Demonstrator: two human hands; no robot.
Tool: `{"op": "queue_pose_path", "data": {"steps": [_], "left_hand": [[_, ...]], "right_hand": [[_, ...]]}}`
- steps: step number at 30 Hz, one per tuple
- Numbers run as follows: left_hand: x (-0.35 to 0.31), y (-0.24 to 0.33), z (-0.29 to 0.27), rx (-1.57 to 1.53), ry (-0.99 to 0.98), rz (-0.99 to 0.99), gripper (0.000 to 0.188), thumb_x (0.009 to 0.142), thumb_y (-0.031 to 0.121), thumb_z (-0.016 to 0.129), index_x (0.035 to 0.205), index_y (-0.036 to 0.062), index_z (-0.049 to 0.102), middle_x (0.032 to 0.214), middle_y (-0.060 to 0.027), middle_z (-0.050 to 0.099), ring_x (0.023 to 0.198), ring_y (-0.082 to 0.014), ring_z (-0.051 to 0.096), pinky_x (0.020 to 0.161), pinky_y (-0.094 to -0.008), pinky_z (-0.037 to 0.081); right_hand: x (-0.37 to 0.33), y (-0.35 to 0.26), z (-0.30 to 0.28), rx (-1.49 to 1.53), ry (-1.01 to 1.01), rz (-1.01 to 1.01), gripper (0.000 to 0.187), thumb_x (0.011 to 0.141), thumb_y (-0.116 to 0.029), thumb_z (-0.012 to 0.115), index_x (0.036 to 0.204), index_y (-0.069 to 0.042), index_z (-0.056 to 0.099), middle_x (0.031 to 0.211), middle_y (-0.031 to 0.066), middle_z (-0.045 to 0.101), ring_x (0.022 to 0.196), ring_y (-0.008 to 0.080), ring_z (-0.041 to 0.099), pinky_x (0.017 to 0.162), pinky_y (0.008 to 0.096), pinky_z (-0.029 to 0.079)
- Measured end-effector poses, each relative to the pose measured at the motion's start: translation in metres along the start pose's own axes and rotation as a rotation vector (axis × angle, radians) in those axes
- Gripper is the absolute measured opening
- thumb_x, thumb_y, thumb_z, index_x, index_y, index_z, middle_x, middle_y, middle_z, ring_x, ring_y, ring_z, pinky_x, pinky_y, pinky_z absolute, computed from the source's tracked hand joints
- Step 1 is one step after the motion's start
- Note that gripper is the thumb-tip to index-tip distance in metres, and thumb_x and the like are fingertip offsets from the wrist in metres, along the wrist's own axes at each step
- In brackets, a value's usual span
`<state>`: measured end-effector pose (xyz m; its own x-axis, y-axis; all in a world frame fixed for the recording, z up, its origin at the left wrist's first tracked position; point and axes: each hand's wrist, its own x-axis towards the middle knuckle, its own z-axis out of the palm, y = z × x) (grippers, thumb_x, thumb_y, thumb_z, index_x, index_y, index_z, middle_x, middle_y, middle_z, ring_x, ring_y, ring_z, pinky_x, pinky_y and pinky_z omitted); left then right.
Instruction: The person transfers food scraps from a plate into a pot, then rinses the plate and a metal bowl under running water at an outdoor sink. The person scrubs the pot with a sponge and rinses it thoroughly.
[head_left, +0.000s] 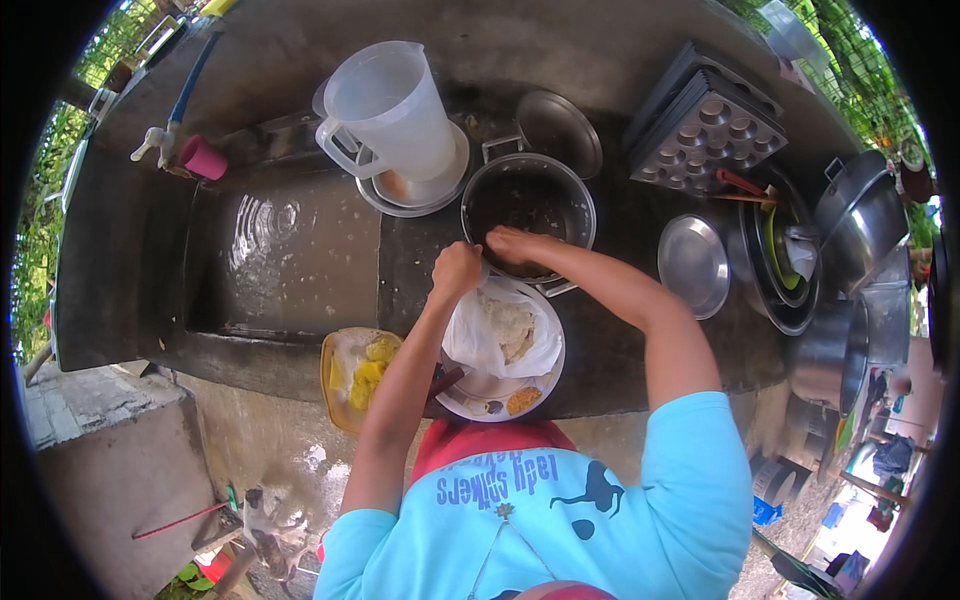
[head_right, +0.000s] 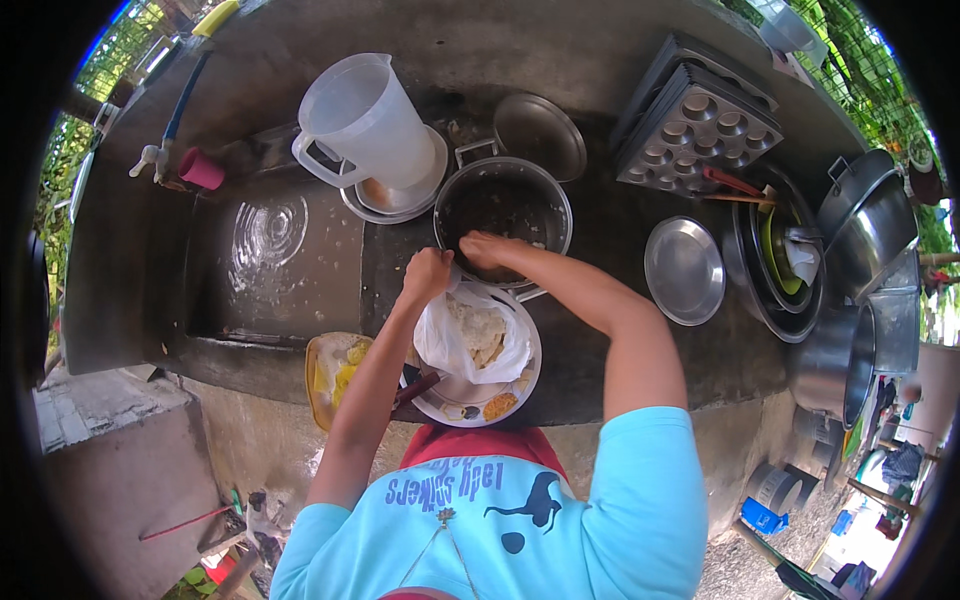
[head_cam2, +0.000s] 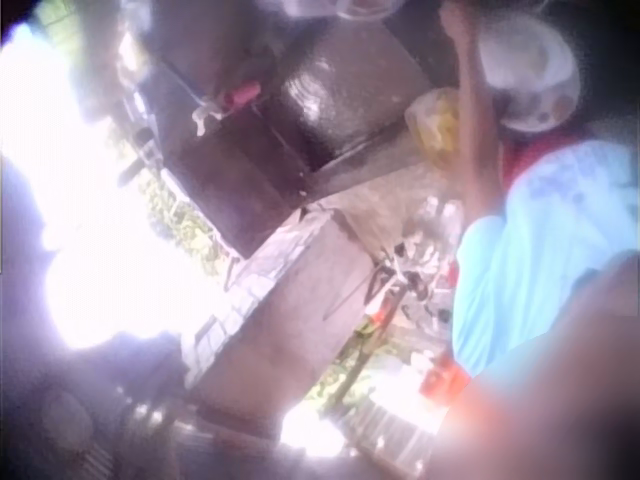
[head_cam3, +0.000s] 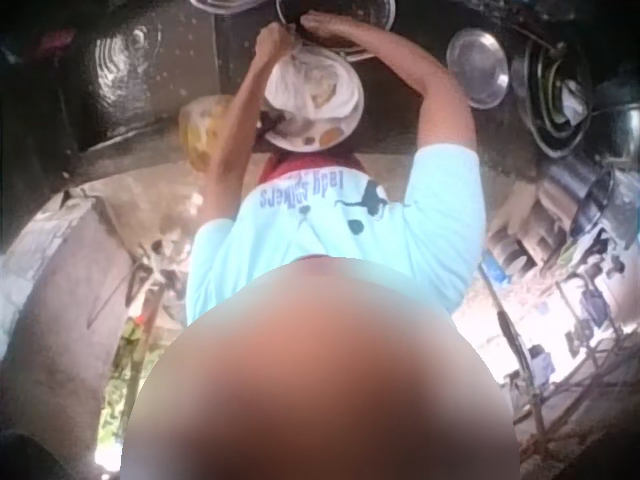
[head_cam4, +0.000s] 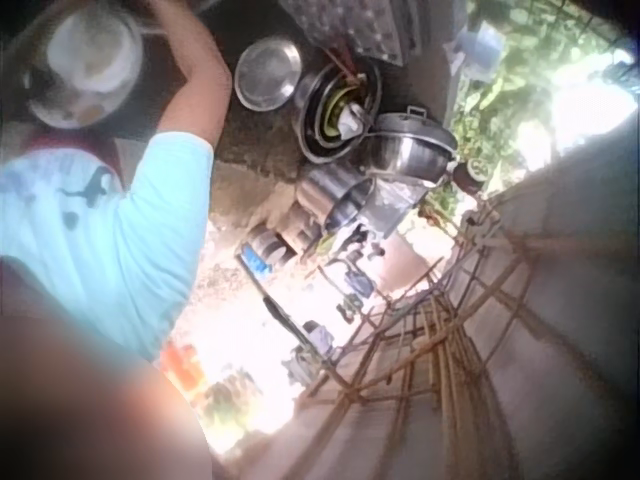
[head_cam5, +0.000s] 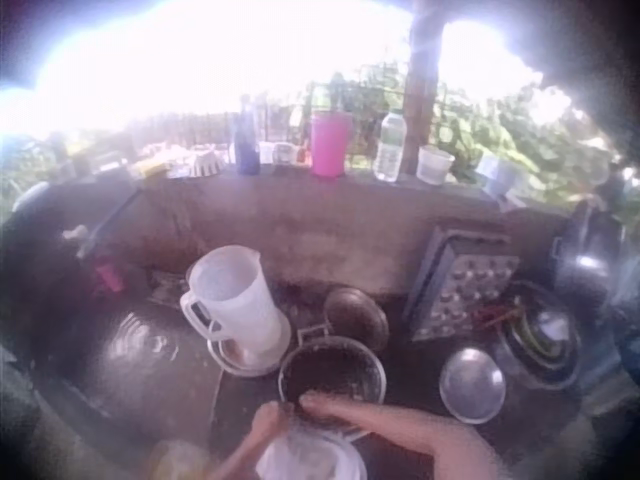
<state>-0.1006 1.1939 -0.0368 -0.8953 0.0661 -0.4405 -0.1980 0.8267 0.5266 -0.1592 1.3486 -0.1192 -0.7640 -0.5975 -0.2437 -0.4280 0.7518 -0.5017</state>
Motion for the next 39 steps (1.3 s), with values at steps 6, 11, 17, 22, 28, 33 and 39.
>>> {"op": "queue_pose_path", "data": {"steps": [6,11,17,22,28,33,39], "left_hand": [[0.003,-0.004,0.002,-0.037,-0.015,0.005,0.037,0.087,0.033,0.050,0.088,-0.0010,0.064,0.091,-0.0259,0.062,0.091,-0.0419,0.059,0.078,-0.0473,0.047],[0.010,-0.010,0.008,-0.020,-0.004,0.046,0.037,0.087,0.033,0.050,0.088,-0.0011,0.065,0.090,-0.0268,0.062,0.090,-0.0426,0.059,0.078,-0.0480,0.047],[0.012,-0.014,0.011,-0.073,-0.024,0.060,0.036,0.087,0.032,0.050,0.089,-0.0014,0.064,0.090,-0.0269,0.062,0.090,-0.0430,0.058,0.079,-0.0478,0.046],[0.012,-0.014,0.010,-0.093,-0.042,0.042,0.036,0.087,0.032,0.050,0.088,-0.0013,0.064,0.090,-0.0266,0.062,0.091,-0.0423,0.059,0.079,-0.0477,0.046],[0.010,-0.013,0.008,-0.106,-0.059,0.040,0.036,0.087,0.032,0.050,0.088,-0.0016,0.064,0.090,-0.0268,0.062,0.092,-0.0418,0.058,0.079,-0.0479,0.046],[0.007,-0.011,0.012,-0.132,-0.064,0.032,0.038,0.087,0.032,0.050,0.087,-0.0028,0.064,0.090,-0.0272,0.062,0.091,-0.0424,0.058,0.079,-0.0478,0.046],[0.007,-0.012,0.016,-0.155,-0.044,0.058,0.039,0.088,0.033,0.050,0.087,-0.0033,0.063,0.089,-0.0274,0.061,0.090,-0.0427,0.058,0.079,-0.0481,0.045]], "right_hand": [[-0.049,0.021,-0.045,0.079,-0.025,0.568,0.049,0.080,-0.032,0.052,0.120,-0.003,0.051,0.121,0.0242,0.050,0.108,0.0379,0.052,0.089,0.0405,0.044],[-0.027,-0.018,0.008,0.212,-0.018,0.854,0.073,0.080,-0.045,0.048,0.138,-0.006,0.026,0.133,0.0223,0.040,0.125,0.0384,0.036,0.103,0.0446,0.030],[0.018,-0.030,0.024,0.469,0.140,0.831,0.072,0.081,-0.045,0.050,0.137,-0.007,0.024,0.129,0.0251,0.042,0.120,0.0387,0.041,0.099,0.0462,0.033],[0.031,-0.043,0.003,0.801,0.387,1.062,0.071,0.081,-0.049,0.050,0.134,-0.008,0.027,0.125,0.0247,0.046,0.113,0.0396,0.048,0.095,0.0449,0.039],[0.043,-0.029,-0.001,0.481,0.345,1.072,0.072,0.085,-0.057,0.038,0.140,-0.013,0.022,0.128,0.0256,0.040,0.122,0.0400,0.038,0.100,0.0468,0.033],[0.056,-0.019,0.026,0.457,0.046,0.875,0.066,0.088,-0.058,0.026,0.137,-0.015,0.032,0.144,0.0169,0.021,0.131,0.0382,0.025,0.105,0.0489,0.024],[0.038,-0.013,0.039,0.912,0.127,0.837,0.041,0.085,-0.035,0.040,0.101,-0.002,0.059,0.101,0.0173,0.059,0.089,0.0316,0.057,0.079,0.0430,0.047]]}}
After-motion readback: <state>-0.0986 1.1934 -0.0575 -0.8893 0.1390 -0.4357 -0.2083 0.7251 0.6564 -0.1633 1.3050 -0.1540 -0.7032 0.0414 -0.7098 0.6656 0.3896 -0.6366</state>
